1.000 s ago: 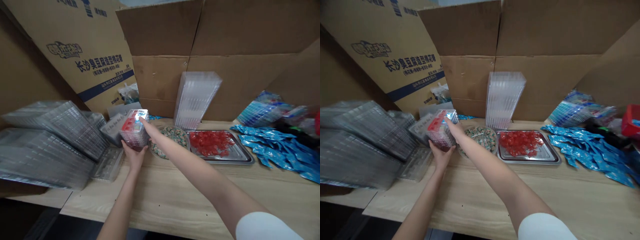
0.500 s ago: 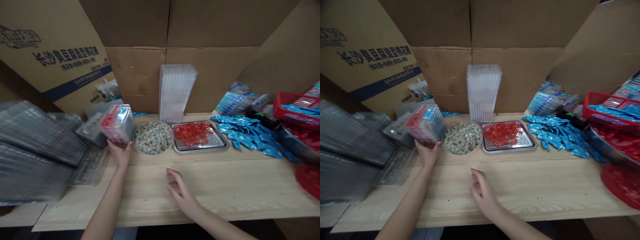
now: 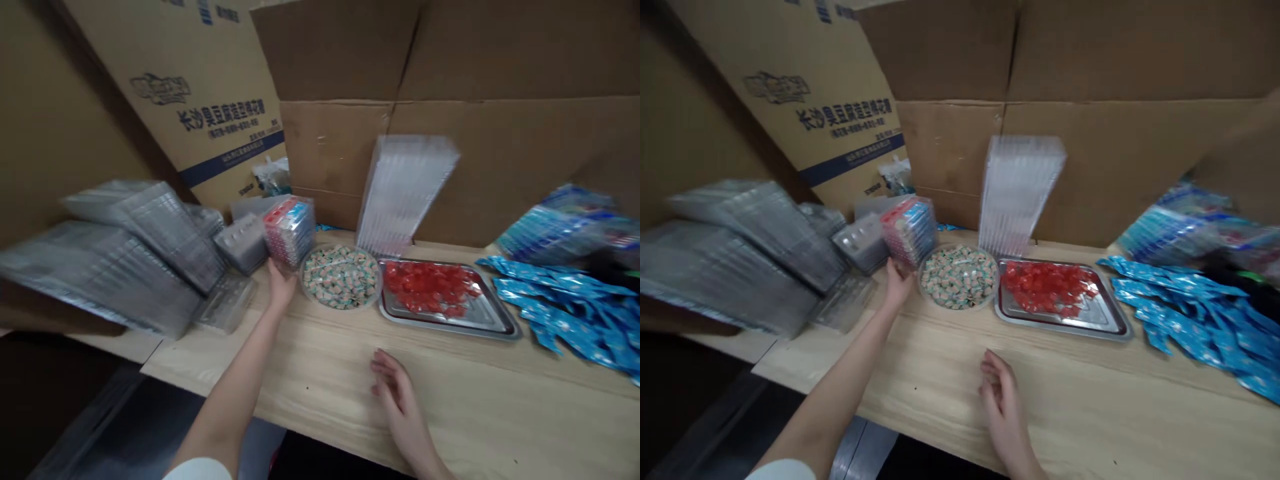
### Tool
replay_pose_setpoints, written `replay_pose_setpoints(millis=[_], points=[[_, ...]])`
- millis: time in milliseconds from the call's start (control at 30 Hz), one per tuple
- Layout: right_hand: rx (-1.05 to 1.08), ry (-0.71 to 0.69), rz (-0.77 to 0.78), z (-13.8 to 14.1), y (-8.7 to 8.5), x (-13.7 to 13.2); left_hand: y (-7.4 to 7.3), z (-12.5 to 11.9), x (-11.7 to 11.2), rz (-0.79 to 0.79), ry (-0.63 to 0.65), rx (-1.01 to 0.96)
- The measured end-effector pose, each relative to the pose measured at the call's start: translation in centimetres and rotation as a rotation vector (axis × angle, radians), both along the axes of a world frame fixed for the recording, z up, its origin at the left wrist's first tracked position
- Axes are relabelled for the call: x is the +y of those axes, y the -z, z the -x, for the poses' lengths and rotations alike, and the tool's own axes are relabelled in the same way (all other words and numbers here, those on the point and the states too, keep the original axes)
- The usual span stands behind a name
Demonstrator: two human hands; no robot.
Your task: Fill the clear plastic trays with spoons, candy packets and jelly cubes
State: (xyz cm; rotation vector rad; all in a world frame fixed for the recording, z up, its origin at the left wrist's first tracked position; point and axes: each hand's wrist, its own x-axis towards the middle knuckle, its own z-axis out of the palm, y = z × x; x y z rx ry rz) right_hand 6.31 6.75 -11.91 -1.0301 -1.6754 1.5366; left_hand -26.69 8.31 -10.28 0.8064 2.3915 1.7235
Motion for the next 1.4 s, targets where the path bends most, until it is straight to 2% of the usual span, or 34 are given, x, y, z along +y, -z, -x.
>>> replay_pose_setpoints(millis=[67, 167, 233, 267, 367, 467, 600, 700, 800, 900, 1000, 1067, 1133, 1233, 1400], points=[[0.002, -0.016, -0.003, -0.1, 0.4, 0.2, 0.0, -1.5, -2.4, 0.011, 0.015, -0.003], [-0.007, -0.027, -0.027, -0.3, 0.8, 0.4, -1.0, -4.6, -8.1, 0.026, 0.039, 0.038], [-0.014, -0.033, -0.039, -0.3, 0.9, 0.5, -2.1, -6.1, -12.4, 0.049, -0.003, 0.113], [-0.020, -0.040, -0.045, -0.3, 0.9, 0.5, -2.7, -6.4, -14.4, 0.092, -0.069, 0.216], [-0.049, -0.051, -0.067, -0.3, 0.9, 0.4, -3.7, -5.3, -19.0, 0.225, -0.192, 0.431], [-0.079, -0.044, -0.087, -0.2, 0.9, 0.3, -2.7, -2.3, -20.7, 0.374, -0.193, 0.503], [-0.105, -0.061, -0.115, -0.3, 0.7, 0.4, -0.6, 1.0, -20.3, 0.499, -0.183, 0.500], [-0.147, -0.096, -0.120, -0.2, -0.2, 0.1, -0.4, 0.5, -20.3, 0.505, -0.144, 0.513], [-0.191, -0.160, -0.030, 0.6, -2.2, -1.3, -1.4, -3.6, -21.0, 0.450, -0.130, 0.482], [-0.117, -0.273, 0.202, 2.4, -4.8, -3.2, -2.3, -10.0, -21.5, 0.328, -0.104, 0.333], [0.179, -0.306, 0.407, 4.0, -7.1, -4.0, -2.4, -16.3, -21.1, 0.236, 0.061, 0.370], [0.328, -0.240, 0.462, 3.8, -8.1, -3.9, -2.3, -19.3, -20.3, 0.197, 0.214, 0.412], [0.379, -0.154, 0.465, 2.5, -8.8, -3.5, -2.5, -21.1, -19.0, 0.176, 0.341, 0.394], [0.401, -0.111, 0.405, -0.5, -9.4, -3.4, -3.8, -22.1, -16.1, 0.168, 0.464, 0.263], [0.369, -0.124, 0.375, -4.4, -10.2, -3.4, -7.2, -23.4, -10.4, 0.188, 0.897, -0.238]])
